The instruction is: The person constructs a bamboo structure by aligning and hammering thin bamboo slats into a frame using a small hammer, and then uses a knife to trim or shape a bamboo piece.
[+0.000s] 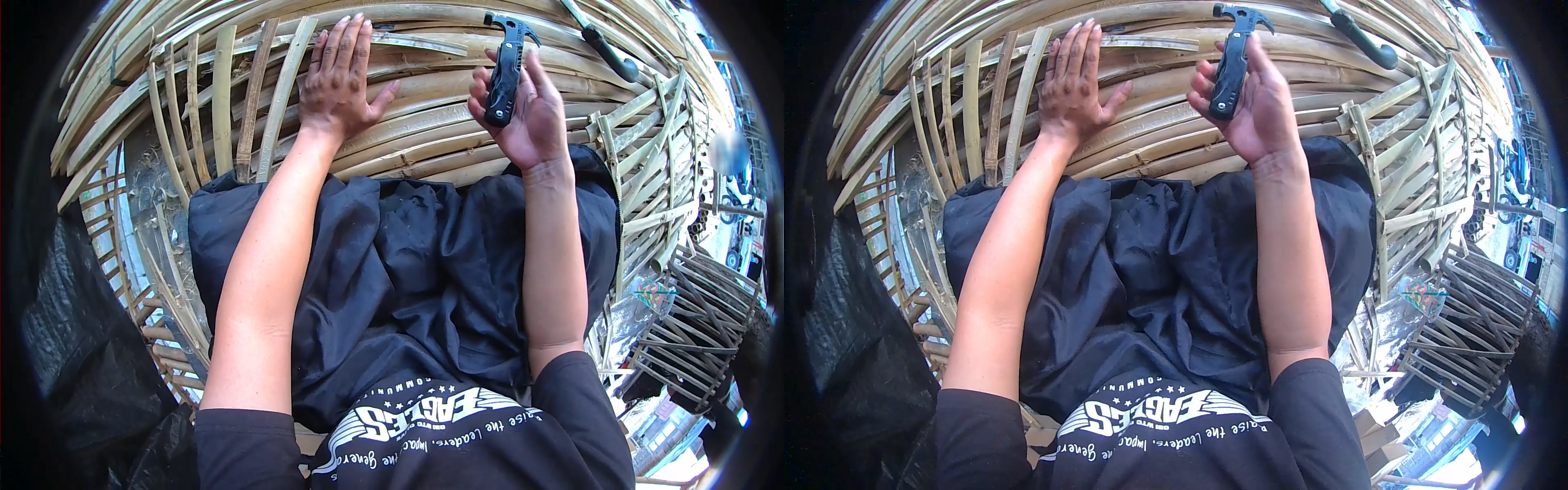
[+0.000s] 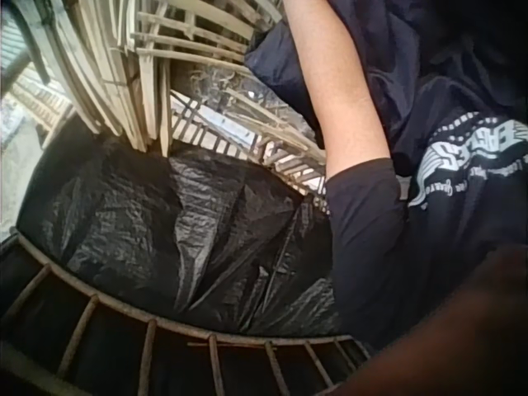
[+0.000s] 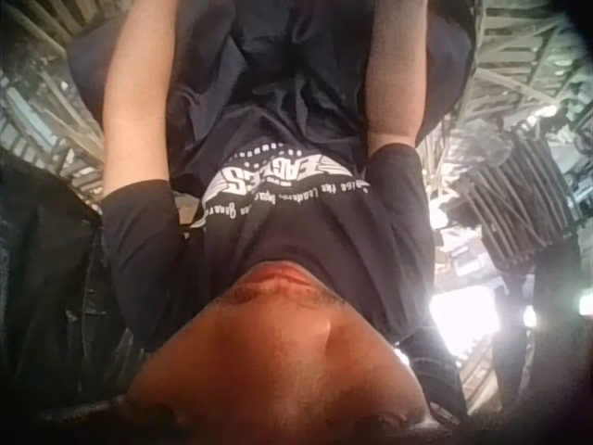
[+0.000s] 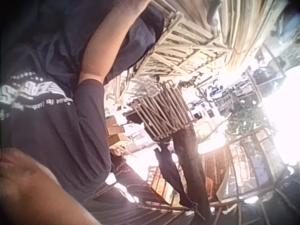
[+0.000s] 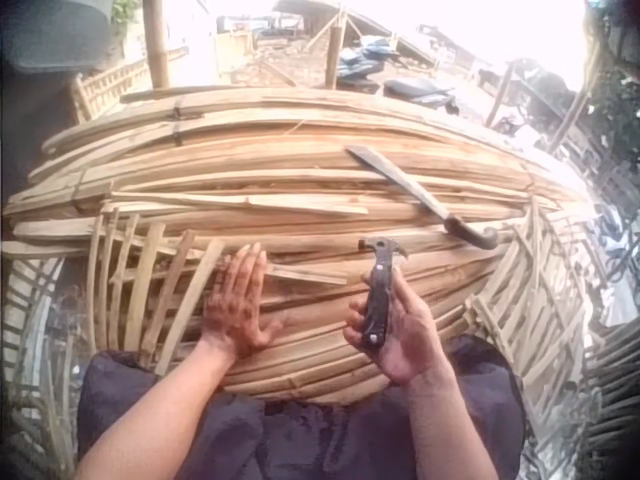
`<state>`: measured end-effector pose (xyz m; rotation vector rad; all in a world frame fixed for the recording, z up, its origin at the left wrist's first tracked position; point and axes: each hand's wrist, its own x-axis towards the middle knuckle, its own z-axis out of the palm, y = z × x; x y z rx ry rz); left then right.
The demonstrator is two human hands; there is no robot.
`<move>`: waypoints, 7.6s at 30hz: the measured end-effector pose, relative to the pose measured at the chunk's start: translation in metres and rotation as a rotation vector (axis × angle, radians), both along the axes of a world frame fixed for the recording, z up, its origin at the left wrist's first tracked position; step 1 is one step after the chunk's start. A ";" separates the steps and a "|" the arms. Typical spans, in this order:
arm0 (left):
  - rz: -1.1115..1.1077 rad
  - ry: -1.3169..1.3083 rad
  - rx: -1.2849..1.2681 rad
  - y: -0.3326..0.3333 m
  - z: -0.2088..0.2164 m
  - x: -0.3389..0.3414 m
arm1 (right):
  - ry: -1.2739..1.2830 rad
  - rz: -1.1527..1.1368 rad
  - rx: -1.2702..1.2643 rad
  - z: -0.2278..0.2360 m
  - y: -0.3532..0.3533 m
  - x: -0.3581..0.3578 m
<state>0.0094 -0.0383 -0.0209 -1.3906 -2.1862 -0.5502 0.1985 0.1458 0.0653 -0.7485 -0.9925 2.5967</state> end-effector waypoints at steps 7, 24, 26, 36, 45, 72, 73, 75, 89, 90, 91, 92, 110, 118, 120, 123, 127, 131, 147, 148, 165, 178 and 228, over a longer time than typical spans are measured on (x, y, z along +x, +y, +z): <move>-0.016 -0.001 0.026 0.003 0.000 -0.001 | -0.268 -0.144 1.155 -0.021 -0.051 -0.022; 0.002 -0.134 -0.090 0.000 0.011 0.006 | -0.272 -0.031 1.399 -0.028 -0.075 -0.032; -0.003 -0.112 -0.070 0.000 0.010 0.004 | -0.272 -0.021 1.388 -0.026 -0.075 -0.032; -0.019 -0.082 -0.014 0.002 0.008 0.002 | -0.273 -0.010 1.379 -0.024 -0.075 -0.033; -0.009 -0.051 0.005 0.003 0.007 0.003 | -0.199 -0.060 1.533 -0.023 -0.079 -0.034; 0.012 -0.093 -0.084 0.003 0.013 0.003 | -0.154 -0.268 1.582 -0.028 -0.086 -0.034; 0.019 -0.080 -0.094 0.003 0.013 0.004 | -0.090 -0.336 1.595 -0.029 -0.086 -0.036; -0.002 -0.086 -0.039 0.002 0.010 0.003 | -0.242 -0.067 1.667 -0.027 -0.080 -0.036; 0.020 -0.098 -0.078 0.002 0.012 0.005 | -0.191 -0.208 1.665 -0.024 -0.087 -0.033; 0.004 -0.103 -0.041 0.001 0.011 0.004 | -0.246 -0.111 1.700 -0.023 -0.085 -0.036; -0.012 -0.108 -0.003 0.002 0.010 0.003 | -0.301 -0.013 1.731 -0.021 -0.084 -0.039; -0.001 -0.088 -0.009 0.005 0.009 0.002 | -0.329 -0.056 1.652 -0.016 -0.088 -0.034; -0.002 -0.131 -0.015 0.003 0.008 0.004 | -0.182 -0.226 1.780 -0.021 -0.094 -0.033; 0.003 -0.105 -0.051 0.005 0.009 0.003 | -0.349 -0.025 1.833 -0.018 -0.085 -0.034; -0.007 -0.094 -0.054 0.001 0.009 0.001 | -0.389 0.071 1.867 -0.020 -0.084 -0.039; -0.019 -0.151 -0.004 0.005 0.009 0.002 | -0.136 -0.249 1.792 -0.010 -0.094 -0.037; -0.019 -0.110 -0.010 0.000 0.010 0.001 | -0.428 0.058 1.812 -0.021 -0.084 -0.042; 0.035 -0.064 -0.083 0.003 0.011 0.002 | -0.135 -0.304 1.812 -0.026 -0.090 -0.031; 0.005 -0.123 -0.037 0.000 0.008 0.003 | -0.459 0.116 1.853 -0.027 -0.082 -0.035; 0.018 -0.109 -0.047 0.001 0.008 0.002 | -0.377 0.031 1.862 -0.025 -0.083 -0.036; -0.008 -0.095 0.002 0.005 0.005 0.000 | -0.188 -0.242 1.772 -0.017 -0.093 -0.030; 0.000 -0.105 -0.013 0.002 0.006 0.002 | -0.269 -0.149 1.797 -0.020 -0.092 -0.030; -0.012 -0.121 0.014 0.002 0.004 0.003 | -0.298 -0.197 1.899 -0.019 -0.090 -0.031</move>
